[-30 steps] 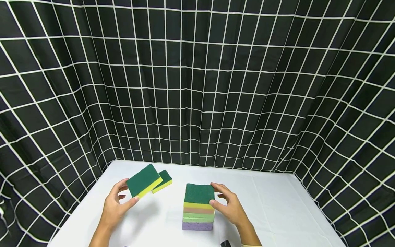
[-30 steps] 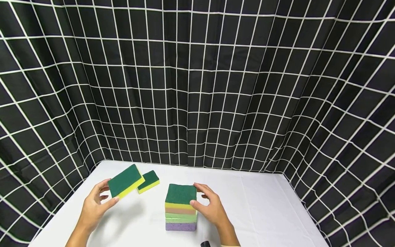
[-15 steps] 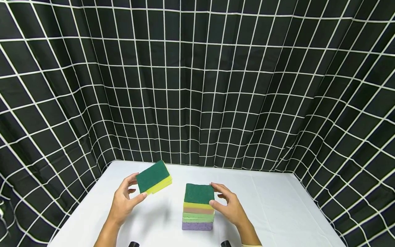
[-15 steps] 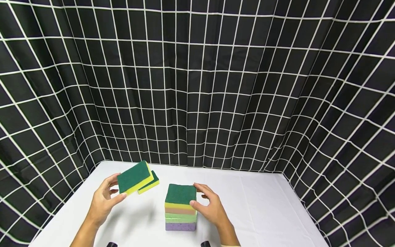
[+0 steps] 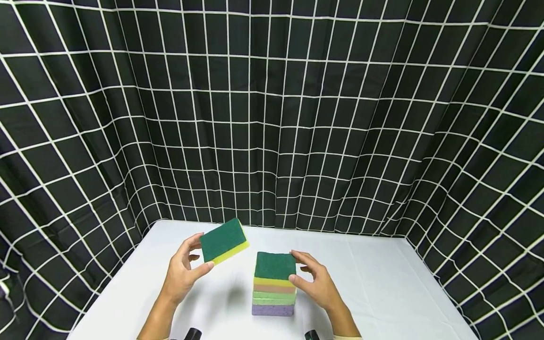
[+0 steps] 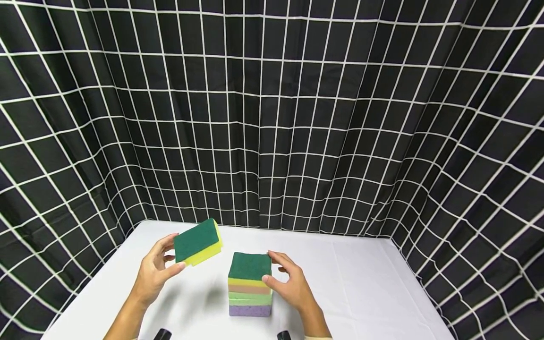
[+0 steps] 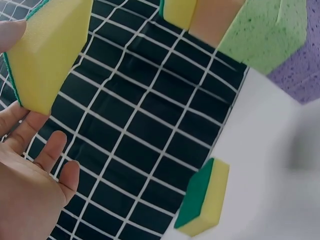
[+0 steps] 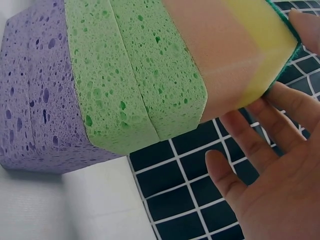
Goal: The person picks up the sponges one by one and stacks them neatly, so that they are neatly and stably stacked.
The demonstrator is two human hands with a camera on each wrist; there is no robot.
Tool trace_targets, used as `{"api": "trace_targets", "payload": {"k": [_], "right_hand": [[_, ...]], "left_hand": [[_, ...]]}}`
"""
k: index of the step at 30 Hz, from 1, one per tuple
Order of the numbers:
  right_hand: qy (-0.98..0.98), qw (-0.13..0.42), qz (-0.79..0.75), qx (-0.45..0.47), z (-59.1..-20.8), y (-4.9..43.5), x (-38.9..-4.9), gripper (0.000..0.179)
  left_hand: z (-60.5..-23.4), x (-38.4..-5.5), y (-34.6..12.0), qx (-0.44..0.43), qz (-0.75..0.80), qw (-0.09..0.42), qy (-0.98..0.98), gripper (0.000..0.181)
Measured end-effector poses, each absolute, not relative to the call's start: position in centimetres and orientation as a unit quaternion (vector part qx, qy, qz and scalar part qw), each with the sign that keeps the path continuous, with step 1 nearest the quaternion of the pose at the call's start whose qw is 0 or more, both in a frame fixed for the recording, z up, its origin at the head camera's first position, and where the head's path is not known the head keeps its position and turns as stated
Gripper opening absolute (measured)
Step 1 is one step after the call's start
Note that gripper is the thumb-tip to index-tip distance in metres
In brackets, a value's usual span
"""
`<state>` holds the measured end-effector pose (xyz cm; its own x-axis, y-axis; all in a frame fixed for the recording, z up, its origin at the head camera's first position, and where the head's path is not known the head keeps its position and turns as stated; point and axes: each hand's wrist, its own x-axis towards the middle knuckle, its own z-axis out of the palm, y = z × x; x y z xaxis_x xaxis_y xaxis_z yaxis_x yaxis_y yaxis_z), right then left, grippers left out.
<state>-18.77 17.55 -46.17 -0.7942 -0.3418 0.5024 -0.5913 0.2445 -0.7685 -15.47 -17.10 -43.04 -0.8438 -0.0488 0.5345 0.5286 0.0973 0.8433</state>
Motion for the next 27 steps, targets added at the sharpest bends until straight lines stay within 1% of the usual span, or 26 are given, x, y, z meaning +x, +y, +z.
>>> {"api": "trace_targets", "payload": {"k": [9, 22, 27], "right_hand": [[-0.781, 0.115, 0.535, 0.301, -46.2, 17.6, -18.7, 0.053], [-0.78, 0.117, 0.534, 0.305, -46.1, 17.8, -18.7, 0.053], [-0.776, 0.12, 0.533, 0.314, -46.1, 17.8, -18.7, 0.053]], "left_hand": [[-42.4, -16.2, -15.0, -0.203, -0.649, 0.194, -0.707, 0.07], [-42.4, -17.0, -12.8, -0.248, -0.626, 0.177, -0.718, 0.068], [-42.5, -17.4, -12.1, -0.253, -0.617, 0.169, -0.726, 0.068]]}}
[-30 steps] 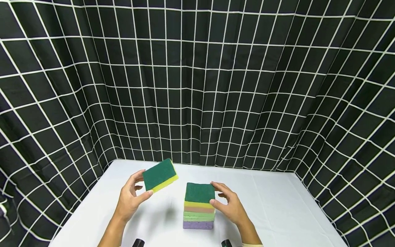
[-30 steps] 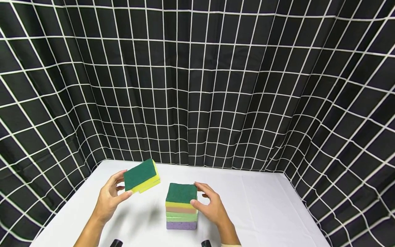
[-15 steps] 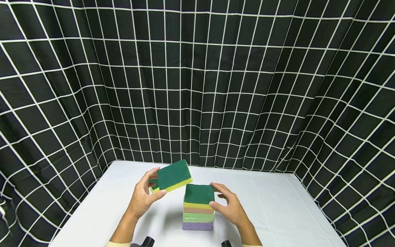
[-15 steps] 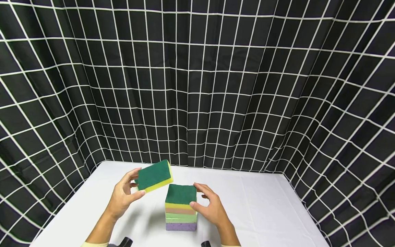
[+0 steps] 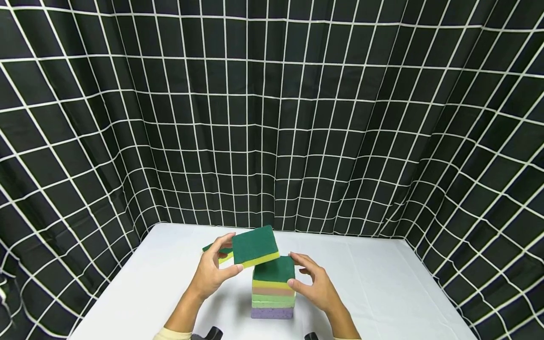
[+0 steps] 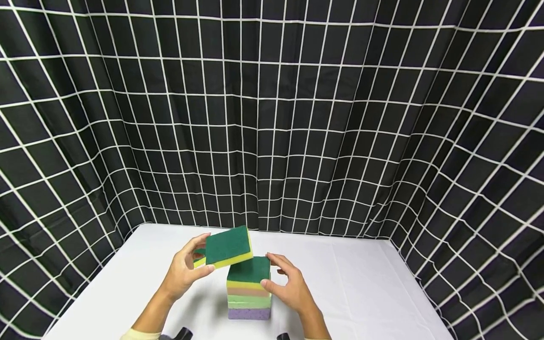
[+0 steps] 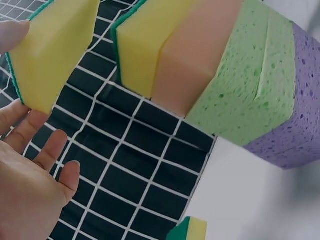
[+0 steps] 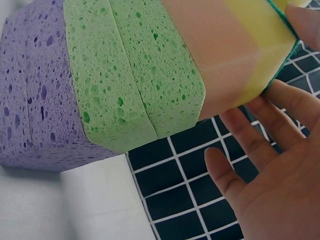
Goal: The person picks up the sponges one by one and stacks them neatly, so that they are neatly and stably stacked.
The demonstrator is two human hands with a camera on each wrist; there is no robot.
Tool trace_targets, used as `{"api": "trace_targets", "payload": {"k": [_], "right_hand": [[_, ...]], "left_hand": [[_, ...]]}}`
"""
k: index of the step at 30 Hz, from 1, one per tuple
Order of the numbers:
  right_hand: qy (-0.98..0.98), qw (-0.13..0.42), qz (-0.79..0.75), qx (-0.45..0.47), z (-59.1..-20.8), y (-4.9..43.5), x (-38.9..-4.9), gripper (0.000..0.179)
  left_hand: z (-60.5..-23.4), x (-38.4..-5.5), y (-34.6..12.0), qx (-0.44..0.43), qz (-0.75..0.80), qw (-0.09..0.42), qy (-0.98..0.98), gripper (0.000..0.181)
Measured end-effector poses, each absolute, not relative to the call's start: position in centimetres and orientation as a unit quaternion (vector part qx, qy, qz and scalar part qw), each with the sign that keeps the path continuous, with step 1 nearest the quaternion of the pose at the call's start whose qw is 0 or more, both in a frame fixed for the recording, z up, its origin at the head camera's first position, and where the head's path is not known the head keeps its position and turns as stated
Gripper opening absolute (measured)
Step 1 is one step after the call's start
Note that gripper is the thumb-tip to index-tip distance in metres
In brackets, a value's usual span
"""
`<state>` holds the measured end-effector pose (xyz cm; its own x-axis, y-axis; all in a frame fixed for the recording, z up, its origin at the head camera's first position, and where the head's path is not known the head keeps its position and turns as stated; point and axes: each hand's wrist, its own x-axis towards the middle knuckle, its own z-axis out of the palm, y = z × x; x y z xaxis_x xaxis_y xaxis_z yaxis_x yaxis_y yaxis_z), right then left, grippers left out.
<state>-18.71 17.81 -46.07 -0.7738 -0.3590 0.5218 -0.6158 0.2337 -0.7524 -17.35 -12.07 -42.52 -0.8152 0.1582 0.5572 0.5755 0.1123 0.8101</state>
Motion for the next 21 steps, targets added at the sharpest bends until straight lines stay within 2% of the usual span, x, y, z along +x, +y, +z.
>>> {"api": "trace_targets", "payload": {"k": [21], "right_hand": [[-0.773, 0.116, 0.542, 0.308, -46.1, 17.7, -18.8, 0.055]], "left_hand": [[-43.2, -18.8, -9.6, -0.289, -0.595, 0.113, -0.741, 0.068]]}}
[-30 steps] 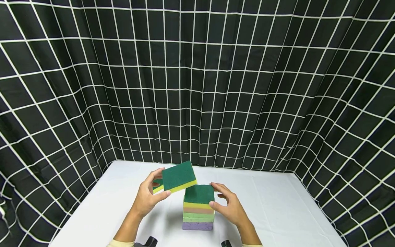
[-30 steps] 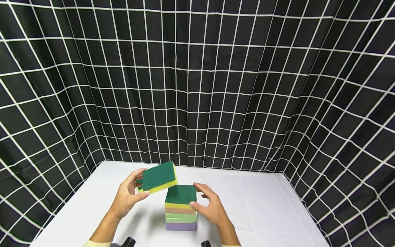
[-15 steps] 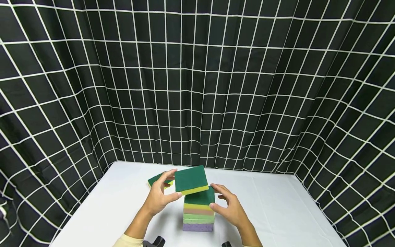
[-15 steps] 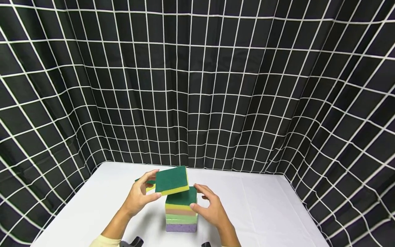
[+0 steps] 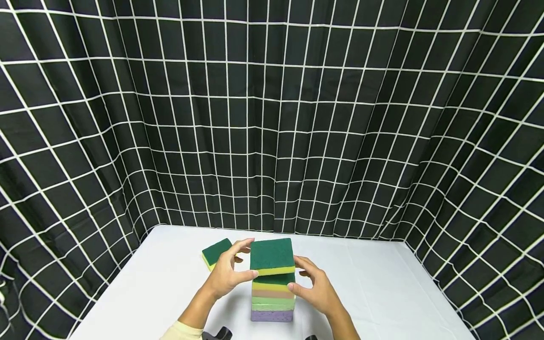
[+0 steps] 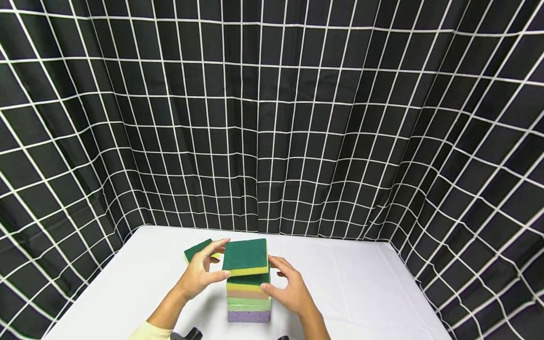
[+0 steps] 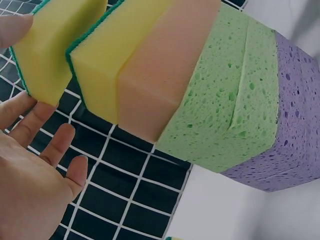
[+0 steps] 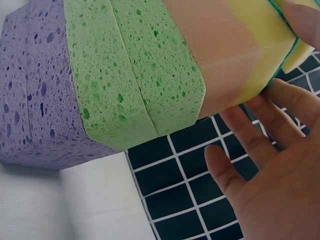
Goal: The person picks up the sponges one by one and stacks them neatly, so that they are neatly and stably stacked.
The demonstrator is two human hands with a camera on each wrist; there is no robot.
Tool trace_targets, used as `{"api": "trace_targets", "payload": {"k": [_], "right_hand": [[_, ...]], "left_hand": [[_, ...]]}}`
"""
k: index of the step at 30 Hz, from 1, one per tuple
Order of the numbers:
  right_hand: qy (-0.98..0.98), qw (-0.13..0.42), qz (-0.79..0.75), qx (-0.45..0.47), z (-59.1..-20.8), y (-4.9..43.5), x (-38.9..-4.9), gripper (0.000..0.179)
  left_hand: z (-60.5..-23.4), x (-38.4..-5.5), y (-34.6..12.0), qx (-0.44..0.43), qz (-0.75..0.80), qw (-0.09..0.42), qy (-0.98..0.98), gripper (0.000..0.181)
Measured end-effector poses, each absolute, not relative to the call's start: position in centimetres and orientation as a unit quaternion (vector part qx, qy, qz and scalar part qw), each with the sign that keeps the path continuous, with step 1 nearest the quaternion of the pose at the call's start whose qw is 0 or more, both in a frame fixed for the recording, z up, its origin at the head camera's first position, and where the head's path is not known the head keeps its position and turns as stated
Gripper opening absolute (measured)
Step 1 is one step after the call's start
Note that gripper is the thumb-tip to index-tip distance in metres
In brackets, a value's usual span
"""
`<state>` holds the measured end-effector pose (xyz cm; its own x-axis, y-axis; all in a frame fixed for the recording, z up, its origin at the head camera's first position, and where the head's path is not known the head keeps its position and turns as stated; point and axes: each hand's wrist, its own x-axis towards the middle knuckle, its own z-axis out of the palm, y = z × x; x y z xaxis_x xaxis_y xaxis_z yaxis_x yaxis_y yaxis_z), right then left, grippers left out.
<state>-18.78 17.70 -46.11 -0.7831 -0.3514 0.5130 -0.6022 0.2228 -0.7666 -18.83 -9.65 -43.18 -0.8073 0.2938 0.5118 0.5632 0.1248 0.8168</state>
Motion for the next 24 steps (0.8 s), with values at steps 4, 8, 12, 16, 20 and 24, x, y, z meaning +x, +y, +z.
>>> {"api": "trace_targets", "payload": {"k": [4, 8, 12, 16, 20, 24], "right_hand": [[-0.771, 0.116, 0.543, 0.313, -46.1, 17.7, -18.7, 0.055], [-0.772, 0.114, 0.542, 0.312, -46.0, 17.7, -18.7, 0.056], [-0.772, 0.111, 0.544, 0.309, -46.1, 17.7, -18.7, 0.057], [-0.775, 0.103, 0.545, 0.302, -46.2, 17.8, -18.7, 0.06], [-0.777, 0.099, 0.544, 0.303, -46.2, 17.9, -18.7, 0.065], [-0.775, 0.102, 0.542, 0.308, -46.3, 18.0, -18.8, 0.066]], "left_hand": [[-43.4, -19.0, -9.3, -0.289, -0.588, 0.094, -0.749, 0.069], [-43.6, -19.2, -9.2, -0.296, -0.576, 0.085, -0.757, 0.07], [-43.8, -19.4, -9.2, -0.305, -0.568, 0.083, -0.76, 0.07], [-43.8, -19.3, -9.4, -0.305, -0.568, 0.083, -0.76, 0.071], [-42.4, -18.3, -9.4, -0.294, -0.568, 0.076, -0.765, 0.071], [-40.6, -17.1, -9.2, -0.293, -0.568, 0.066, -0.766, 0.07]]}}
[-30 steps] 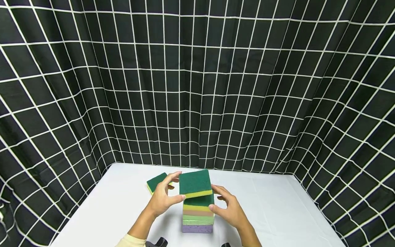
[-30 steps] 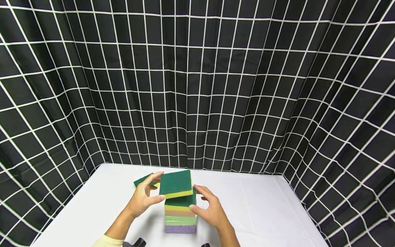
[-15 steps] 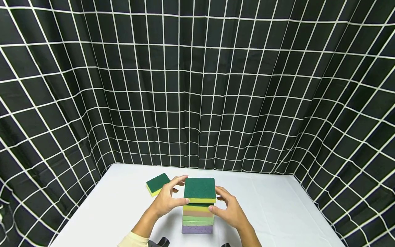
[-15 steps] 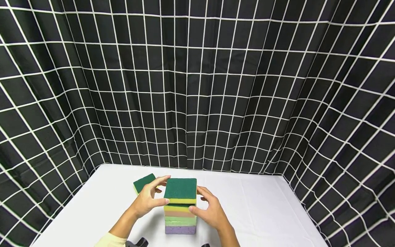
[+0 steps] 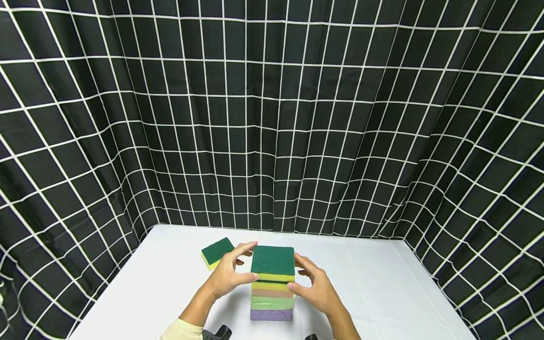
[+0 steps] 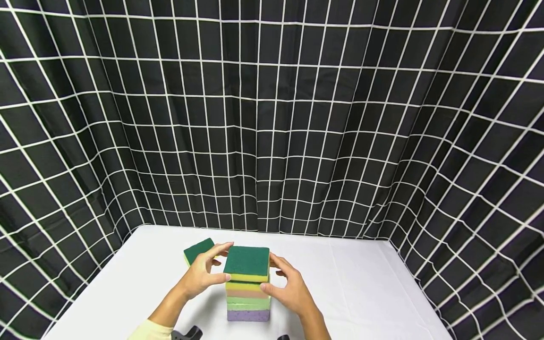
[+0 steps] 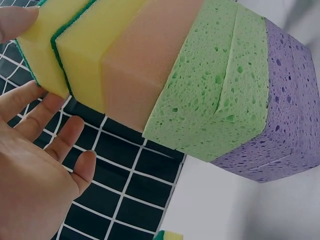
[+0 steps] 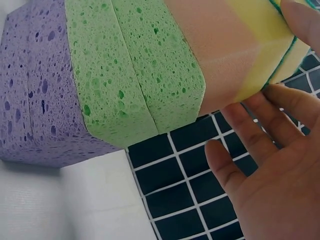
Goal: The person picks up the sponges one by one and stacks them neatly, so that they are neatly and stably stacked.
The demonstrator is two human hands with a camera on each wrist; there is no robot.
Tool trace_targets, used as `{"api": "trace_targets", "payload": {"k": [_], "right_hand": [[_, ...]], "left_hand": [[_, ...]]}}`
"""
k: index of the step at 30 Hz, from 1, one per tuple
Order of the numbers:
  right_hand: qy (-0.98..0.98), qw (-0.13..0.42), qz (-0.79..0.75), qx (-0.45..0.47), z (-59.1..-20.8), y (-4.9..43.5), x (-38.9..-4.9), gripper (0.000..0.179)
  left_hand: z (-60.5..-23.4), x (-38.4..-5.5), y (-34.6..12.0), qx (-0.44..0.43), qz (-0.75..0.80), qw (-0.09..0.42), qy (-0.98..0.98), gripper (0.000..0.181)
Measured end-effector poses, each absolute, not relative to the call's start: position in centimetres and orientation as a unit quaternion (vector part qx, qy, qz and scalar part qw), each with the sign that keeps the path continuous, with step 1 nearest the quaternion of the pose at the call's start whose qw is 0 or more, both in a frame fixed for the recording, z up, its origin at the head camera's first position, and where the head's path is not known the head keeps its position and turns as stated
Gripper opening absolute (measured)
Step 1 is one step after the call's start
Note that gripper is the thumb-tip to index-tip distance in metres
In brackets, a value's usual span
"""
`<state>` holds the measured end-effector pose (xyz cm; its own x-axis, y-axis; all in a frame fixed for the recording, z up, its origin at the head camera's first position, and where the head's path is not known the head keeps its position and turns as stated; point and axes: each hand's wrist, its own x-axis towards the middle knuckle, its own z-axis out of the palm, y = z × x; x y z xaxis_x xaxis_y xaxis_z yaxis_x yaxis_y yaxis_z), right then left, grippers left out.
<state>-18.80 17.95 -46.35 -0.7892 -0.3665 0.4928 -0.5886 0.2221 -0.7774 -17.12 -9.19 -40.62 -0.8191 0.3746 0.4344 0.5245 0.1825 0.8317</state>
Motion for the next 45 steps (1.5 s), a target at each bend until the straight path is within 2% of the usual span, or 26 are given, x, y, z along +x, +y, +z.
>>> {"api": "trace_targets", "payload": {"k": [6, 16, 25, 31, 36, 45], "right_hand": [[-0.769, 0.098, 0.547, 0.316, -46.5, 18.0, -18.9, 0.067], [-0.735, 0.127, 0.557, 0.365, -46.1, 17.9, -19.1, 0.071], [-0.738, 0.111, 0.568, 0.347, -46.1, 17.9, -19.2, 0.071], [-0.729, 0.119, 0.571, 0.357, -45.9, 17.8, -19.1, 0.072], [-0.723, 0.143, 0.57, 0.363, -45.1, 17.4, -18.9, 0.063], [-0.732, 0.178, 0.557, 0.35, -44.3, 16.8, -19.3, 0.049]], "left_hand": [[-40.6, -17.1, -9.3, -0.295, -0.568, 0.057, -0.766, 0.069], [-40.3, -16.7, -9.4, -0.281, -0.556, 0.059, -0.78, 0.067], [-40.5, -16.3, -9.2, -0.295, -0.535, 0.076, -0.788, 0.078], [-42.1, -17.5, -9.4, -0.298, -0.527, 0.087, -0.791, 0.08], [-44.3, -18.8, -9.7, -0.292, -0.523, 0.091, -0.795, 0.082], [-44.6, -19.1, -9.9, -0.303, -0.53, 0.103, -0.786, 0.081]]}}
